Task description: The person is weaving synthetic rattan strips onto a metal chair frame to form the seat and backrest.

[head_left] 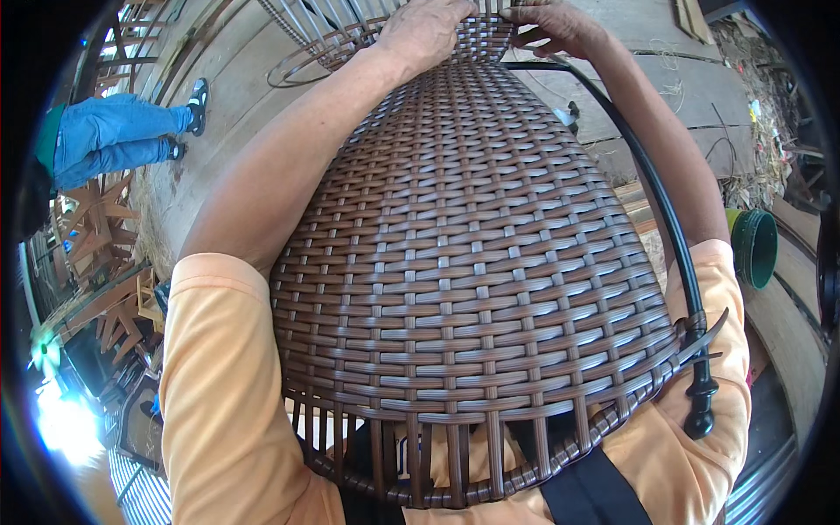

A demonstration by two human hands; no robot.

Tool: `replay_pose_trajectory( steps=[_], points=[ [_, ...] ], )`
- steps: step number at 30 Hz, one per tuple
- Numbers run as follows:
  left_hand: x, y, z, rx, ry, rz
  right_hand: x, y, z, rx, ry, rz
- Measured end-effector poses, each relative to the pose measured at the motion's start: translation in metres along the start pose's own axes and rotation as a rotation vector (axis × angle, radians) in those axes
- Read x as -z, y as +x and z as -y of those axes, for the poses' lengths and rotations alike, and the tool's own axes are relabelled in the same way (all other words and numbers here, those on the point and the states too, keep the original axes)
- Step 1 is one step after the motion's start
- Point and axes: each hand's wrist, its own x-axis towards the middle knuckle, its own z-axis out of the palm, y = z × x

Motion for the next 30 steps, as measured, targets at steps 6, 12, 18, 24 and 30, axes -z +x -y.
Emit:
replay_pose_trajectory(
  steps=[6, 12, 18, 24, 30],
  points=[
    [0.015, -0.005, -0.013, 0.156, -0.011, 0.117, -0.010, -0.001, -0.003, 0.001, -0.011, -0.100],
    [0.005, -0.001, -0.022, 0.144, 0.173, 0.164, -0.013, 0.000, -0.009, 0.014, 0.032, -0.092],
    [0.014, 0.009, -0.032, 0.153, 0.202, 0.277, -0.009, 0.013, -0.034, 0.136, 0.134, -0.038],
    [0.006, 0.009, -0.042, 0.164, 0.307, 0.386, -0.006, 0.021, -0.056, 0.115, 0.538, 0.180],
    [0.016, 0.012, -0.044, 0.139, 0.347, 0.436, -0.004, 0.022, -0.055, 0.090, 0.734, 0.292]
  ],
)
